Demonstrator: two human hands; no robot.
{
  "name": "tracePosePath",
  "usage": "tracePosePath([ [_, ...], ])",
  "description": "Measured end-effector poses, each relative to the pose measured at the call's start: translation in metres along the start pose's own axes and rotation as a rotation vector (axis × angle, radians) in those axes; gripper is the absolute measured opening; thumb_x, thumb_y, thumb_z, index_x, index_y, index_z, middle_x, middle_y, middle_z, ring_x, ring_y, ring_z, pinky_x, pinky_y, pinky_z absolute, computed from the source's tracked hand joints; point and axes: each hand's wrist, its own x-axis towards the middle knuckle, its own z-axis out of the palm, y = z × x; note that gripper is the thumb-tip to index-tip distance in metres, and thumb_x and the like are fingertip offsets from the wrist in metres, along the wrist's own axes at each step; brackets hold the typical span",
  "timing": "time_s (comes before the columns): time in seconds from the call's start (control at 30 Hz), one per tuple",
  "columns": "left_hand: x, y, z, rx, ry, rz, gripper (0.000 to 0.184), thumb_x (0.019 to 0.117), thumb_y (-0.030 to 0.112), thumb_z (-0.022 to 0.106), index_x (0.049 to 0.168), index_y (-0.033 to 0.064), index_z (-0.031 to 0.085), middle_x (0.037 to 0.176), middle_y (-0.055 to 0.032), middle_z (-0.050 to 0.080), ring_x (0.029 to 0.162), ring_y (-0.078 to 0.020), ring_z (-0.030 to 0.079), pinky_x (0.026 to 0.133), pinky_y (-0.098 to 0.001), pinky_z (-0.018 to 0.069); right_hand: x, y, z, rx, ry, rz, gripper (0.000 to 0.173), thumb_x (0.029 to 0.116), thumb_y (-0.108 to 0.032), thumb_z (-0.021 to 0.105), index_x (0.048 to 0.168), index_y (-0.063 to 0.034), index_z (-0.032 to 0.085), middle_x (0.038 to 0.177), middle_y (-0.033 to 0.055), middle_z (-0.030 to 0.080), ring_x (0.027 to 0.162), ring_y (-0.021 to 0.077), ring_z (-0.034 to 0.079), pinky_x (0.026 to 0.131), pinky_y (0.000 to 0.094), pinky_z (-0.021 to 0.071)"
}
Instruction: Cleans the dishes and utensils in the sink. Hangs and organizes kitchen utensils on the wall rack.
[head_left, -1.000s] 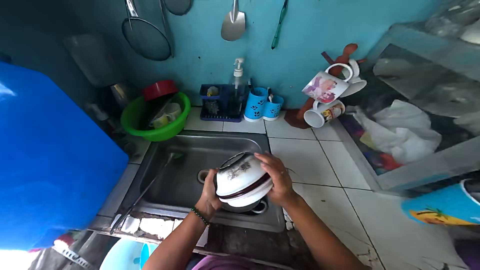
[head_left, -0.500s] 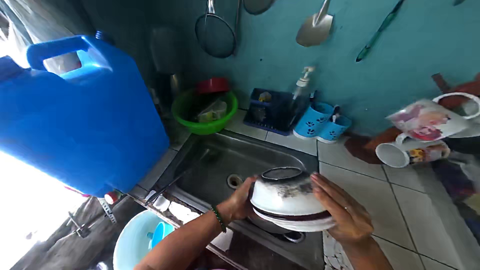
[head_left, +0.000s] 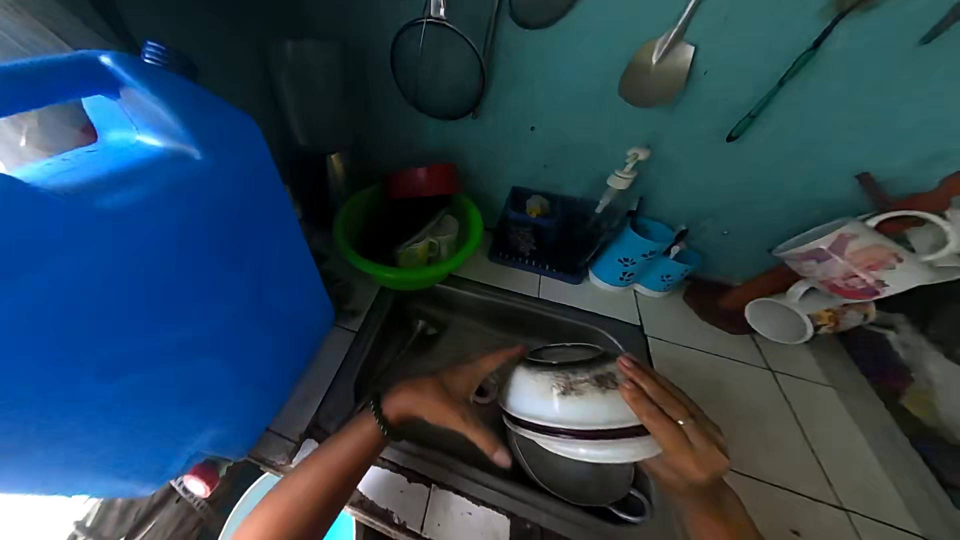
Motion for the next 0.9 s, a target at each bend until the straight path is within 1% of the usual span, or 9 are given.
tracePosePath([
  [0.07, -0.007, -0.024, 0.010, -0.039, 0.036, 0.043, 0.139, 0.0563, 0.019, 0.097, 0.165, 0.0037, 0.011, 0.169, -0.0238, 0.010, 0.155, -0.0351, 0.022, 0.120, -0.0511, 0.0320, 0.006, -0.003, 0.013, 0.032, -0.004, 0.063, 0.024, 0.1083, -0.013, 0.048, 0.124, -0.0009, 0.061, 0.127, 0.0206, 0.069, 0.126, 0.0239, 0.064, 0.108, 0.0327, 0.0507],
  [0.17, -0.008, -0.061, 0.030, -0.141, 0.199, 0.050, 0.147, 0.0548, 0.011, 0.097, 0.163, 0.0007, -0.002, 0.169, -0.0229, 0.013, 0.153, -0.0238, 0.030, 0.121, -0.0374, 0.0355, 0.018, -0.008, 0.033, 0.113, 0.023, 0.169, 0.023, 0.1064, -0.013, 0.052, 0.119, -0.0001, 0.065, 0.121, 0.0220, 0.072, 0.121, 0.0231, 0.068, 0.105, 0.0318, 0.0526],
  [0.23, -0.005, -0.071, 0.041, -0.190, 0.334, 0.088, 0.144, 0.0576, 0.007, 0.096, 0.162, -0.0022, -0.003, 0.167, -0.0222, 0.019, 0.150, -0.0173, 0.034, 0.121, -0.0306, 0.0354, 0.027, -0.012, 0.046, 0.182, 0.053, 0.235, 0.020, 0.1022, -0.008, 0.056, 0.114, 0.0038, 0.068, 0.116, 0.0240, 0.073, 0.117, 0.0236, 0.070, 0.104, 0.0311, 0.0537],
  [0.37, 0.008, -0.078, 0.054, -0.084, 0.787, 0.274, 0.132, 0.0544, 0.020, 0.099, 0.152, -0.0162, 0.018, 0.152, -0.0309, 0.040, 0.137, -0.0150, 0.050, 0.112, -0.0255, 0.0433, 0.044, -0.020, 0.069, 0.257, 0.112, 0.330, 0.019, 0.0938, 0.001, 0.061, 0.108, 0.0085, 0.071, 0.111, 0.0247, 0.074, 0.111, 0.0225, 0.073, 0.100, 0.0284, 0.0549],
  [0.5, 0.024, -0.077, 0.051, -0.016, 1.095, 0.366, 0.100, 0.0639, 0.017, 0.094, 0.138, -0.0179, 0.037, 0.131, -0.0245, 0.058, 0.118, -0.0086, 0.062, 0.101, -0.0224, 0.0511, 0.058, -0.024, 0.082, 0.304, 0.163, 0.371, 0.019, 0.0922, 0.002, 0.062, 0.108, 0.0104, 0.071, 0.111, 0.0233, 0.075, 0.113, 0.0201, 0.072, 0.100, 0.0268, 0.0543],
  [0.6, 0.029, -0.075, 0.045, 0.039, 1.174, 0.384, 0.081, 0.0765, 0.008, 0.082, 0.138, -0.0215, 0.038, 0.125, -0.0274, 0.062, 0.113, -0.0109, 0.065, 0.100, -0.0248, 0.0519, 0.062, -0.023, 0.088, 0.301, 0.197, 0.360, 0.021, 0.0918, 0.003, 0.064, 0.110, 0.0104, 0.069, 0.112, 0.0230, 0.075, 0.113, 0.0192, 0.072, 0.099, 0.0261, 0.0547],
  [0.73, 0.031, -0.062, 0.037, 0.135, 1.281, 0.424, 0.089, 0.0735, 0.013, 0.083, 0.141, -0.0226, 0.038, 0.109, -0.0210, 0.068, 0.099, -0.0065, 0.068, 0.095, -0.0225, 0.0536, 0.065, -0.022, 0.090, 0.378, 0.255, 0.389, 0.022, 0.0925, 0.001, 0.065, 0.113, 0.0100, 0.067, 0.114, 0.0200, 0.075, 0.113, 0.0146, 0.071, 0.099, 0.0253, 0.0544],
  [0.83, 0.030, -0.056, 0.026, 0.277, 1.336, 0.515, 0.069, 0.0746, 0.032, 0.084, 0.123, -0.0135, 0.064, 0.105, -0.0176, 0.070, 0.101, -0.0120, 0.064, 0.095, -0.0257, 0.0511, 0.068, -0.021, 0.090, 0.488, 0.311, 0.406, 0.025, 0.0935, -0.001, 0.066, 0.117, 0.0079, 0.067, 0.118, 0.0143, 0.075, 0.112, 0.0099, 0.070, 0.099, 0.0257, 0.0552],
  [0.9, 0.027, -0.048, 0.016, 0.330, 1.282, 0.540, 0.057, 0.0800, 0.036, 0.080, 0.119, -0.0048, 0.068, 0.111, -0.0137, 0.065, 0.108, -0.0133, 0.060, 0.098, -0.0265, 0.0483, 0.071, -0.019, 0.091, 0.558, 0.337, 0.381, 0.027, 0.0954, -0.003, 0.066, 0.122, -0.0009, 0.064, 0.125, 0.0065, 0.073, 0.118, 0.0086, 0.067, 0.101, 0.0281, 0.0555],
])
